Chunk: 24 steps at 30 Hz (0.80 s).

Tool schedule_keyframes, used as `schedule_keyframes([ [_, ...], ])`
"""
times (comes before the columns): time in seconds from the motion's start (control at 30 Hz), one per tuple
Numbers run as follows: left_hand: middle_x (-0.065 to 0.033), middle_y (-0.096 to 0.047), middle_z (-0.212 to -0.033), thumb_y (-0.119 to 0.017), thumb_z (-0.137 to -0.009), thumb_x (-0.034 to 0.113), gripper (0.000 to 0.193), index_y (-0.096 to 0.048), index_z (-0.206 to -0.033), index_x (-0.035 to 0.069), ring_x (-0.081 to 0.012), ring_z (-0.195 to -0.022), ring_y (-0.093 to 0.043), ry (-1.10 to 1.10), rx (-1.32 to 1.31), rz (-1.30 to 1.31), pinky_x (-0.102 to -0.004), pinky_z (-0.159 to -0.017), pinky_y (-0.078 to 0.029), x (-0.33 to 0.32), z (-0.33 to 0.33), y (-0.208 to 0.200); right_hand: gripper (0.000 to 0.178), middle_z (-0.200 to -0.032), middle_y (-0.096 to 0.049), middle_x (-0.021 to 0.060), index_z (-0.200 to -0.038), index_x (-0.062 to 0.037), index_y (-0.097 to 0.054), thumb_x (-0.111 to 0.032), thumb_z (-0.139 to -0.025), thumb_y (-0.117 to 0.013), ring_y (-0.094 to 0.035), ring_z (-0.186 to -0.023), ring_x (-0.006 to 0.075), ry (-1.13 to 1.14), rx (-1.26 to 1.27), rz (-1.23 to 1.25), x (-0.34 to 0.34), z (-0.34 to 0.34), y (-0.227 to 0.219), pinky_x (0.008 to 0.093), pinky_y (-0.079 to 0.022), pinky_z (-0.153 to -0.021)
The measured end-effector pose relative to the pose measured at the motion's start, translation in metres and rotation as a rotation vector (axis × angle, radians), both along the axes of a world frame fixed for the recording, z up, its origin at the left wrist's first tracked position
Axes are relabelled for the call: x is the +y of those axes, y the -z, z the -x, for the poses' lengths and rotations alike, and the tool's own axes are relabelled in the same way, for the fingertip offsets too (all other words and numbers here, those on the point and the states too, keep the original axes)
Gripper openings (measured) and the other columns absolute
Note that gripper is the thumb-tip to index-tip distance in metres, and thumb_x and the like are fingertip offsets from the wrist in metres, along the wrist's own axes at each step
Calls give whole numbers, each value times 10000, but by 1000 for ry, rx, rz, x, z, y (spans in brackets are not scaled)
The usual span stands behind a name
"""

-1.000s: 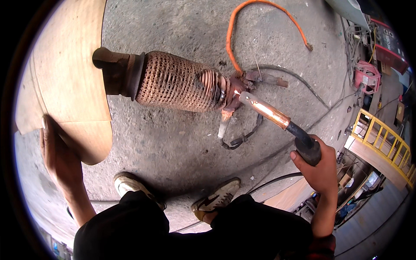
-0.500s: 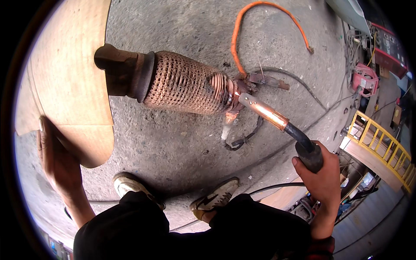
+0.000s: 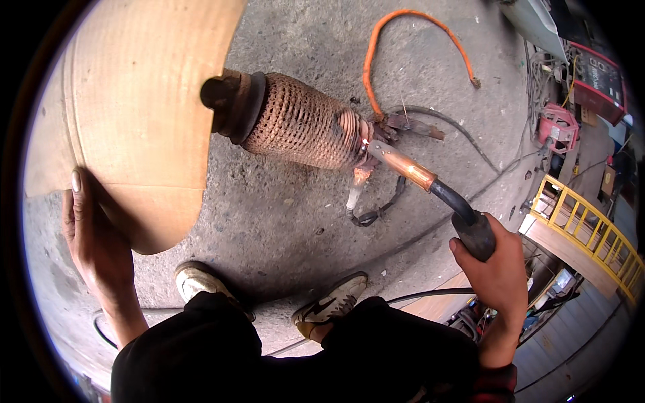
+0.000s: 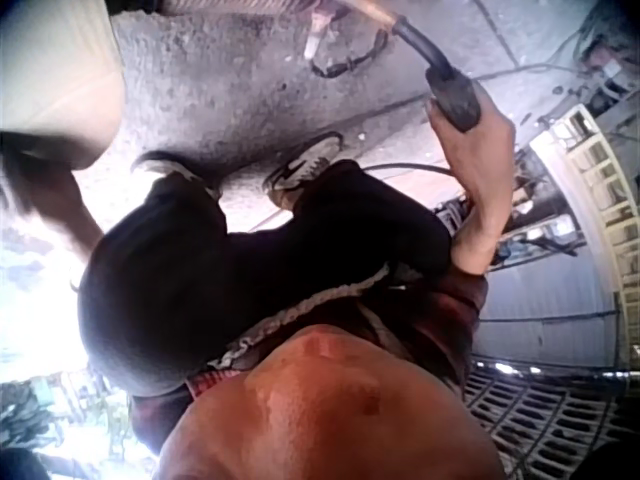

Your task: The person welds a metal exhaust pipe on the floor using a welding torch, holding a piece of cardboard near the welding arc.

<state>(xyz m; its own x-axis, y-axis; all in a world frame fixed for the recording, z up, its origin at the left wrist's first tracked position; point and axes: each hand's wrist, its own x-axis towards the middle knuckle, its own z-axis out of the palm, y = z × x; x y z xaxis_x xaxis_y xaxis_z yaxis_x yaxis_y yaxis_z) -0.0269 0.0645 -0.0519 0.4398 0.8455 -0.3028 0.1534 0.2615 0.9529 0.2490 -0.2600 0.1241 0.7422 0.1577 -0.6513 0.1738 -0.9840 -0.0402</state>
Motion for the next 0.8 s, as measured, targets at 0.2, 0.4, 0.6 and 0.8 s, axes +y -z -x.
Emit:
schedule_keyframes([
  [0.2, 8, -624, -970, -589, -1061, 243, 248, -652, -1076, 3, -63, -898, -505, -84, 12, 213, -220, -830, -376, -38, -49, -29, 248, -715, -635, 201, -1020, -5, -662, -148, -841, -757, -628, -625, 364, -61, -20, -7, 1, 4, -3, 385, -503, -627],
  [0.4, -3, -668, -1019, -610, -1049, 228, 250, -658, -1137, -1, -67, -932, -549, 148, 73, 223, -218, -858, -396, -56, -44, -30, 245, -751, -646, 235, -987, -8, -647, -171, -838, -752, -649, -753, 459, -107, -65, -9, 0, 10, -4, 450, -513, -668],
  [0.6, -25, -686, -1018, -658, -1025, 258, 340, -655, -1210, -27, -81, -924, -564, 230, 102, 224, -236, -844, -419, -62, -41, -36, 240, -752, -641, 249, -968, -10, -640, -181, -837, -747, -632, -768, 480, -117, -77, 48, 8, 13, -10, 480, -503, -669],
  [0.8, -26, -683, -1016, -670, -1017, 294, 392, -649, -1229, -34, -91, -916, -564, 327, 134, 254, -249, -838, -425, -68, -34, -33, 249, -741, -630, 259, -942, -8, -618, -190, -834, -750, -620, -774, 496, -156, -85, 59, 9, 14, -11, 500, -494, -666],
])
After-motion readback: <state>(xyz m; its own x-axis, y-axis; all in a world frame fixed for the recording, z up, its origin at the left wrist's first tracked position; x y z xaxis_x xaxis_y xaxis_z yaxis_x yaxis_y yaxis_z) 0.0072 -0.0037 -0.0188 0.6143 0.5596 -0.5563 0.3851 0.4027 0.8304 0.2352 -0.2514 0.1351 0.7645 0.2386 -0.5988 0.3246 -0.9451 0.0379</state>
